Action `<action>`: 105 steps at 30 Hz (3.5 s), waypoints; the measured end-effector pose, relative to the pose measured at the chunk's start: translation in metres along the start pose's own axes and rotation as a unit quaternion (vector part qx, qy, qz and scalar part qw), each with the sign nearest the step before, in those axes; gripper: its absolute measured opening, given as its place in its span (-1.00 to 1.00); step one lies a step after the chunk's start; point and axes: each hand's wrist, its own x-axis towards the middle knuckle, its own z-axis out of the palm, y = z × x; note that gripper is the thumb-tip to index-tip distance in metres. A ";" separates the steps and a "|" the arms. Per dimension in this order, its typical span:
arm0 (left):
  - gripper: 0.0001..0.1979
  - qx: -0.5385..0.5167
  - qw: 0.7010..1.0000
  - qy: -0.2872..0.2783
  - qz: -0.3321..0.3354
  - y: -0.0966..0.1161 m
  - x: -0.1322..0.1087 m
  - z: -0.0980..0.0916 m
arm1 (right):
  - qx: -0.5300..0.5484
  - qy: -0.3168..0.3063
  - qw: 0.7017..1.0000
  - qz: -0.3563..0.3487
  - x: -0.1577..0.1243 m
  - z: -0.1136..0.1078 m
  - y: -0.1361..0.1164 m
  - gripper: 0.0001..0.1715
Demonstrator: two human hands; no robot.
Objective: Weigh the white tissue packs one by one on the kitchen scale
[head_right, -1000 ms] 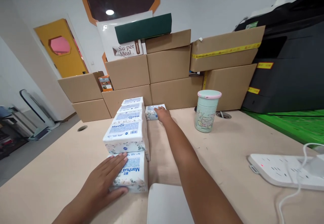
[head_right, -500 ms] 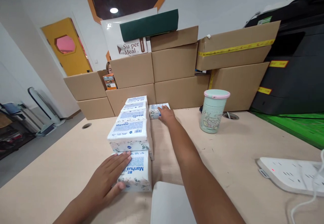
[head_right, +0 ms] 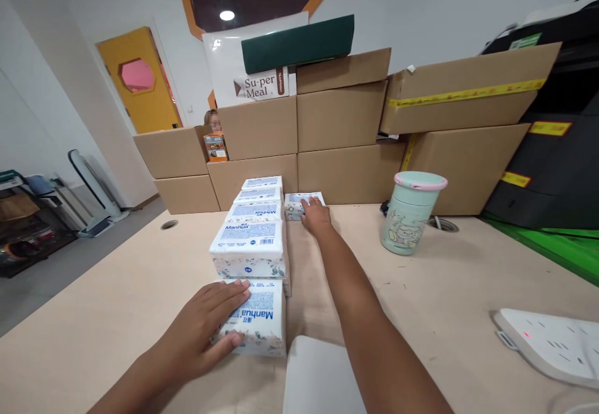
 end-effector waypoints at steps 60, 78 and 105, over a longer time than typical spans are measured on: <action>-0.10 -0.154 0.916 -0.336 -0.158 0.125 0.122 -0.069 | 0.115 0.266 0.930 -0.228 -0.285 -0.077 0.121 -0.43; -0.30 -0.097 0.932 -0.306 -0.168 0.168 0.108 -0.070 | 0.126 0.266 0.931 -0.216 -0.288 -0.078 0.117 -0.43; -0.34 -0.143 0.933 -0.173 -0.280 0.167 0.120 -0.035 | 0.132 0.237 0.939 -0.213 -0.289 -0.081 0.116 -0.39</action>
